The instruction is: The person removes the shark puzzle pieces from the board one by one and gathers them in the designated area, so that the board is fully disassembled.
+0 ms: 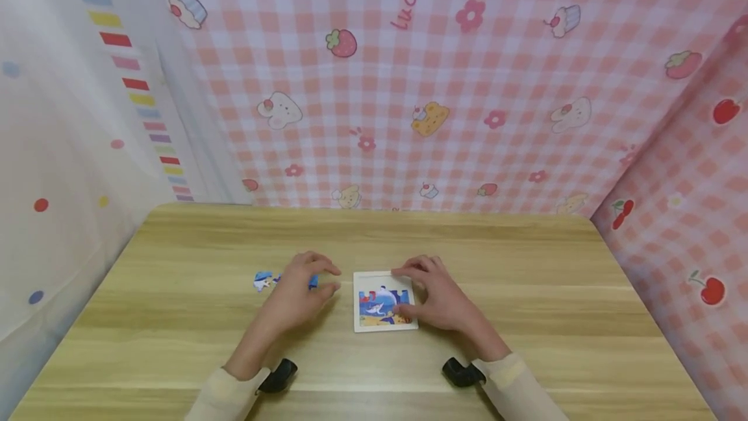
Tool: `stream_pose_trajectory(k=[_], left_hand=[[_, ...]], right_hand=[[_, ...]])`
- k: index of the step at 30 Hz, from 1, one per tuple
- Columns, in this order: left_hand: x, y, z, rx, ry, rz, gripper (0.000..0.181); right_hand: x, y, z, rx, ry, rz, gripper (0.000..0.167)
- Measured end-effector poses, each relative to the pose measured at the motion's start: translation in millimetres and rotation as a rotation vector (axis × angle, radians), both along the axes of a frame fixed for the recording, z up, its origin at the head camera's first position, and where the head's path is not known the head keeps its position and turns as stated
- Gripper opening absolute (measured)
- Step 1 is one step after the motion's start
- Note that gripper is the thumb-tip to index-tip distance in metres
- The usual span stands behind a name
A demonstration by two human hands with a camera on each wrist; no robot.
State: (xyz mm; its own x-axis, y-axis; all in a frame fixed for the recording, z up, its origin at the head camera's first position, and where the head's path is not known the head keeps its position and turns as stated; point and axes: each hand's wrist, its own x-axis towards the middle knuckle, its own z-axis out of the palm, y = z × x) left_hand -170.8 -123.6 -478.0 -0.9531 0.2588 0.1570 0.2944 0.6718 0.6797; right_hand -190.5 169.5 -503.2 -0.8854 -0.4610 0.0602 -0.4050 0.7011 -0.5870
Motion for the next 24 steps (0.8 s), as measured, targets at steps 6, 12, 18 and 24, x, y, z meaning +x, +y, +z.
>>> stream_pose_trajectory(k=[6, 12, 18, 24], left_hand=[[0.4, 20.1, -5.6, 0.035, -0.031, -0.03, 0.015], [-2.5, 34.5, -10.6, 0.022, -0.078, -0.047, 0.013], [-3.7, 41.2, -14.5, -0.019, -0.104, -0.047, 0.012], [-3.5, 42.3, -16.1, -0.037, -0.129, -0.022, 0.008]], right_hand=[[2.8, -5, 1.7, 0.003, 0.038, 0.068, 0.062], [5.0, -8, -0.6, 0.001, 0.032, 0.132, 0.055], [6.5, -8, 0.3, -0.003, -0.028, 0.133, 0.05], [5.9, -9, 2.1, -0.016, -0.045, 0.124, 0.049]])
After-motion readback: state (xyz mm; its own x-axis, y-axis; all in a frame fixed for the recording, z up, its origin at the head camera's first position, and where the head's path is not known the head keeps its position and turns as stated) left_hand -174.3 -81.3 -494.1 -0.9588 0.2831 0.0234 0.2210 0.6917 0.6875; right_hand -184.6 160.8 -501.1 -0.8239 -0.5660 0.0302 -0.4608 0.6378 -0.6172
